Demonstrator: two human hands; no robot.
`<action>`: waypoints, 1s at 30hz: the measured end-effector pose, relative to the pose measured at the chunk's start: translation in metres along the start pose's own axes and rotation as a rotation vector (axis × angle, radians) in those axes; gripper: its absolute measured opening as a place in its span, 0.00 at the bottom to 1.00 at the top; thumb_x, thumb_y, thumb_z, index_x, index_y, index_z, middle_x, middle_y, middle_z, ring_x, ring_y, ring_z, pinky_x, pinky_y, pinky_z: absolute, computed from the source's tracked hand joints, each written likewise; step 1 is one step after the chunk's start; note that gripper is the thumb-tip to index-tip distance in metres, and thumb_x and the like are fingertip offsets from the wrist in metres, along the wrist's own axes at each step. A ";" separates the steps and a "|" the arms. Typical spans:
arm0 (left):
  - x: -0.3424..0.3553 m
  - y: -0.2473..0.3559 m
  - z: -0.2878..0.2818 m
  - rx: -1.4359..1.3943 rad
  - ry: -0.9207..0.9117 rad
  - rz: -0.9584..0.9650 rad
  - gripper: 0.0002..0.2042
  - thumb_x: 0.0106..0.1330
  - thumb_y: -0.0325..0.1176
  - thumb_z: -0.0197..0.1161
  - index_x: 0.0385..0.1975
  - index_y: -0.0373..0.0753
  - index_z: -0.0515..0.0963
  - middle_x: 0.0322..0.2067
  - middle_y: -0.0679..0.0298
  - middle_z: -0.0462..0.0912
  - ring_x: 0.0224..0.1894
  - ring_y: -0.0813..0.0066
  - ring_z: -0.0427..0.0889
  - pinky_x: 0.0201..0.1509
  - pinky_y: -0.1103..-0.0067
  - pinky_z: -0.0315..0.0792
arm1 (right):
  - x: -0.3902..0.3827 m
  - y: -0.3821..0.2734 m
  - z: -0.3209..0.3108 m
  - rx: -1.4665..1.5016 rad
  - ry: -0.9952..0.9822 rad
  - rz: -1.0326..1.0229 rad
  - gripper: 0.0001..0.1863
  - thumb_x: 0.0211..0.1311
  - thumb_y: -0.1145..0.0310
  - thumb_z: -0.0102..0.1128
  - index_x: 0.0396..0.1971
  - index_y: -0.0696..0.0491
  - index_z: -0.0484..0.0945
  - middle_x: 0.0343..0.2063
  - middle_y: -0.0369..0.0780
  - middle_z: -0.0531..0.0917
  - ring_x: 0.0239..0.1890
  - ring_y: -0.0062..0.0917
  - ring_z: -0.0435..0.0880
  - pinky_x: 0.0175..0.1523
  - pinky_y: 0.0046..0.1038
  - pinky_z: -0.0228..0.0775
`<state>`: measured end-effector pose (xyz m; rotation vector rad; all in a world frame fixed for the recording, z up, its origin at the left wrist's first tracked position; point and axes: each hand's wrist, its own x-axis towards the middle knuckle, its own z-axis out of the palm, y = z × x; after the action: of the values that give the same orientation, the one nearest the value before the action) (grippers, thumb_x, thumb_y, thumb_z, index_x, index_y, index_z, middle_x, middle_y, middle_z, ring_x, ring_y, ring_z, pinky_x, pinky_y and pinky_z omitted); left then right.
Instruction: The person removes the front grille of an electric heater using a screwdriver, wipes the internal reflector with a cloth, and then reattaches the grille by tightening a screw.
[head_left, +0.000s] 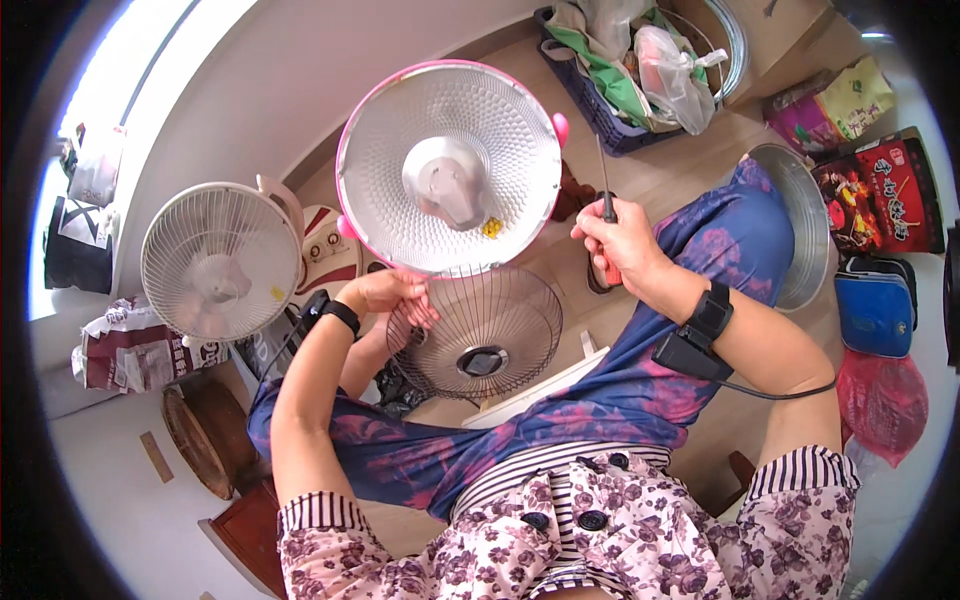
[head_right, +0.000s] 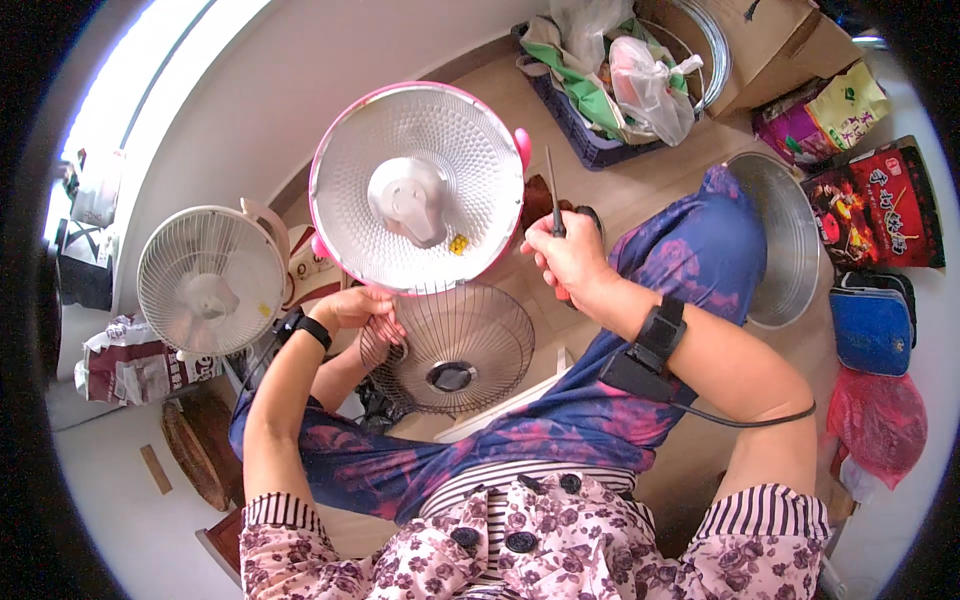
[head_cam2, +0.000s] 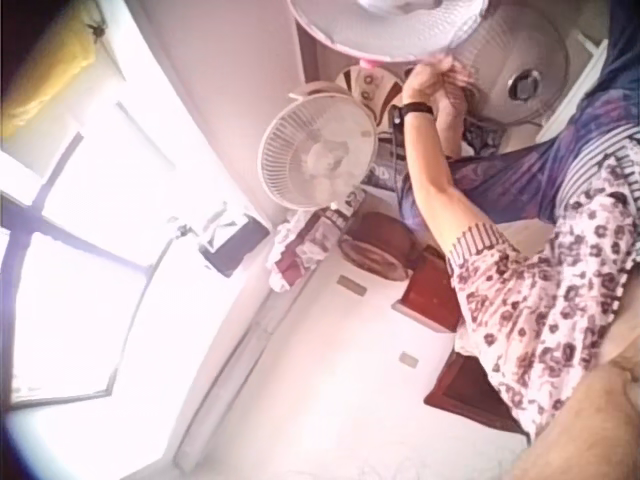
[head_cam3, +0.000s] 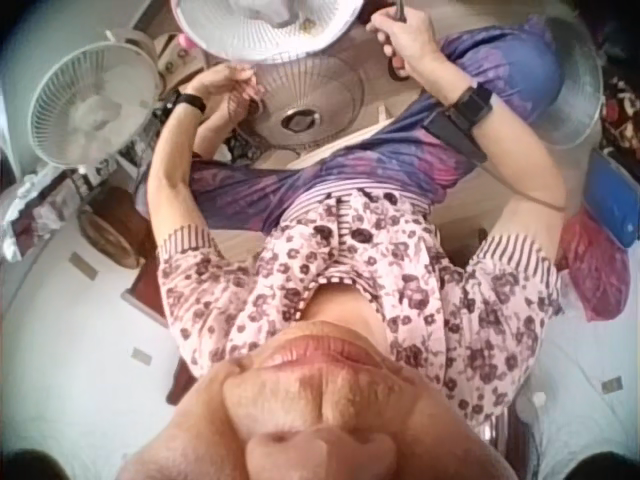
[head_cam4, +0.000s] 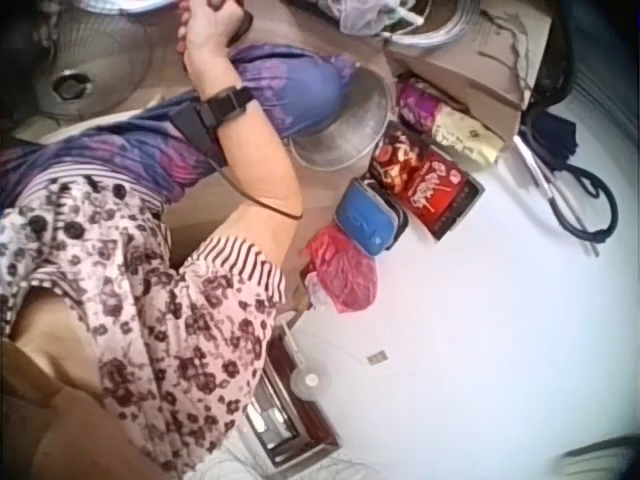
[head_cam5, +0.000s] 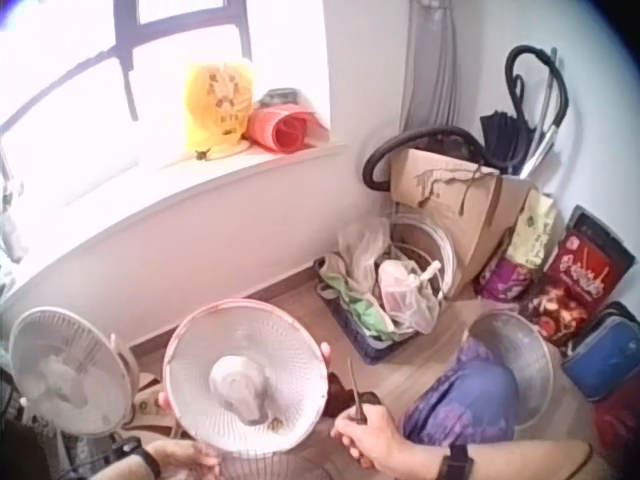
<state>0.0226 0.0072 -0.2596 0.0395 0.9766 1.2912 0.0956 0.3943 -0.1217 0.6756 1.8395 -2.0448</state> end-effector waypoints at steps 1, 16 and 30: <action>0.002 -0.003 -0.003 0.028 -0.040 -0.043 0.14 0.69 0.35 0.49 0.34 0.28 0.74 0.43 0.40 0.78 0.41 0.53 0.82 0.44 0.72 0.78 | 0.000 0.001 -0.001 0.003 -0.012 -0.010 0.05 0.57 0.71 0.54 0.26 0.57 0.74 0.17 0.35 0.75 0.10 0.12 0.65 0.12 0.17 0.57; 0.013 -0.055 -0.046 0.169 0.633 0.013 0.15 0.68 0.36 0.54 0.49 0.34 0.72 0.35 0.62 0.81 0.35 0.74 0.79 0.45 0.77 0.71 | 0.001 0.004 0.008 0.009 -0.087 -0.023 0.07 0.57 0.73 0.55 0.34 0.58 0.75 0.22 0.37 0.79 0.11 0.11 0.65 0.12 0.14 0.55; 0.061 -0.073 -0.081 0.680 0.802 -0.106 0.34 0.58 0.49 0.63 0.61 0.39 0.62 0.55 0.55 0.72 0.57 0.63 0.71 0.58 0.73 0.64 | 0.003 0.009 0.015 -0.099 -0.116 -0.083 0.07 0.55 0.74 0.60 0.33 0.59 0.75 0.21 0.36 0.80 0.11 0.10 0.65 0.13 0.13 0.56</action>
<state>0.0264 -0.0066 -0.3842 -0.0097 2.0487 0.8123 0.0956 0.3784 -0.1296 0.4520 1.9160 -1.9829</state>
